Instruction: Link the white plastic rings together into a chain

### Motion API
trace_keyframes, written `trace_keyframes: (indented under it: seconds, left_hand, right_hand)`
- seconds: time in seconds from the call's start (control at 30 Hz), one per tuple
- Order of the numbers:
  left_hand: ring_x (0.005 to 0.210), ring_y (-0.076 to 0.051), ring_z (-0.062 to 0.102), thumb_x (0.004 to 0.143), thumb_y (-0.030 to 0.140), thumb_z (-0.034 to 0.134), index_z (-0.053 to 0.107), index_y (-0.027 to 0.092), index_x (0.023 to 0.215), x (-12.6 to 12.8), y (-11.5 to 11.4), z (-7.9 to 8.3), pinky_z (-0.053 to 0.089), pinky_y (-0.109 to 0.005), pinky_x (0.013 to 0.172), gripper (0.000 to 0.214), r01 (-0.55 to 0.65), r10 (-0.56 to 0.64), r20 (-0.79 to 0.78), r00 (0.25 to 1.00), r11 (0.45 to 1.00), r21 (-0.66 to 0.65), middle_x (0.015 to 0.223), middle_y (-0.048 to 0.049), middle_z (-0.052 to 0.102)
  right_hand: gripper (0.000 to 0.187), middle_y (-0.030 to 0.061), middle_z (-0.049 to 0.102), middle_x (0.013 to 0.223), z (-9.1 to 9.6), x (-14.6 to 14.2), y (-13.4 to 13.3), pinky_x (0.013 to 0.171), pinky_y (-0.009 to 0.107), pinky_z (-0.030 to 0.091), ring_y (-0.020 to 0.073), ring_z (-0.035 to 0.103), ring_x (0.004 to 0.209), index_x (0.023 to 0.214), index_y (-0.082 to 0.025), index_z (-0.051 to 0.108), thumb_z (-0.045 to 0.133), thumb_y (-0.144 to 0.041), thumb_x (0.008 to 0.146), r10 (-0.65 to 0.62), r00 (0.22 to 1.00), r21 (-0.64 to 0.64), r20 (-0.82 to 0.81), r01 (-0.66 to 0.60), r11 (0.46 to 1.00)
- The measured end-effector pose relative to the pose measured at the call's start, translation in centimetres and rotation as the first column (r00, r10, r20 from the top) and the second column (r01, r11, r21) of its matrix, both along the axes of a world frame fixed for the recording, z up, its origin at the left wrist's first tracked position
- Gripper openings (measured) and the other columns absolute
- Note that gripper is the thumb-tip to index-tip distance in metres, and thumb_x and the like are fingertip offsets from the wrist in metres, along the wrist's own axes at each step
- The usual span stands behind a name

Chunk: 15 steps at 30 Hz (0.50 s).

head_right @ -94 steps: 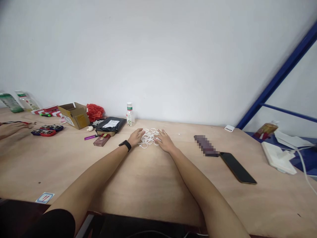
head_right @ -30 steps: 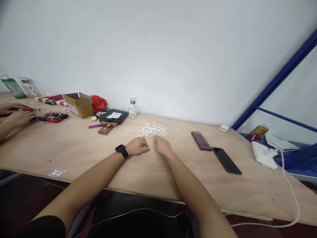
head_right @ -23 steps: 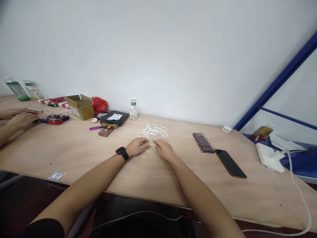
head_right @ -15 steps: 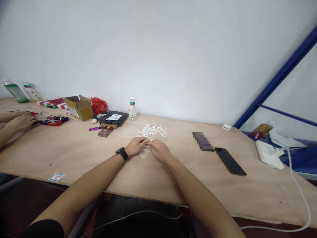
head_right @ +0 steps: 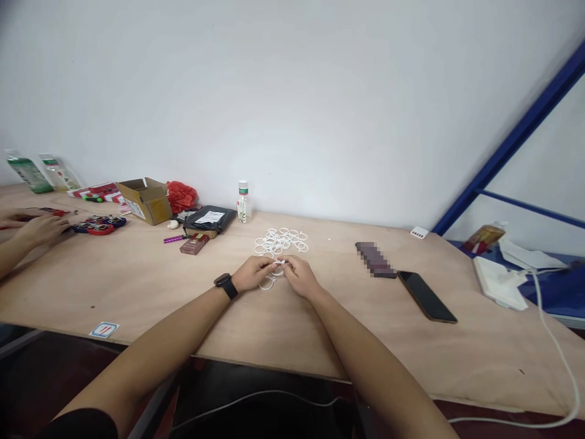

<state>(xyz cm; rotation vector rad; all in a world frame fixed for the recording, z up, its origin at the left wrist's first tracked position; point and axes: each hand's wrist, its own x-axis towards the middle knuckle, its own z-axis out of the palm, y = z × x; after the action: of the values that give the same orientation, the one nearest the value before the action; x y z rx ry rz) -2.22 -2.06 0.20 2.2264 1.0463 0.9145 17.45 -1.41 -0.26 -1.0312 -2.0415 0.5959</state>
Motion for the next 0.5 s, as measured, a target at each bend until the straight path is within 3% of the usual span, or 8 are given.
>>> trace_keyframes:
  seconds: [0.2, 0.5]
  left_hand:
    - [0.069, -0.013, 0.056, 0.094, 0.047, 0.043, 0.071, 0.016, 0.093, -0.06, 0.12, -0.11, 0.04, -0.022, 0.064, 0.041, 0.024, -0.025, -0.017, 1.0, 1.0, -0.01, 0.078, -0.0022, 0.068]
    - [0.072, -0.013, 0.058, 0.091, 0.042, 0.052, 0.072, 0.018, 0.087, 0.29, 0.17, -0.35, 0.042, -0.023, 0.068, 0.032, 0.029, -0.028, -0.059, 0.998, 0.999, 0.021, 0.08, -0.0031, 0.068]
  right_hand:
    - [0.026, 0.0006, 0.067, 0.076, -0.08, -0.04, 0.25, 0.069, 0.025, 0.045, 0.0148, 0.06, 0.069, 0.091, -0.019, 0.069, 0.043, -0.02, 0.083, 0.042, 0.999, -0.077, -0.009, -0.042, 0.996]
    - [0.025, -0.0003, 0.067, 0.066, -0.28, 0.06, 0.44, 0.066, 0.025, 0.047, 0.0155, 0.062, 0.066, 0.071, -0.019, 0.066, 0.041, -0.014, 0.074, -0.023, 0.998, -0.09, -0.062, 0.017, 0.996]
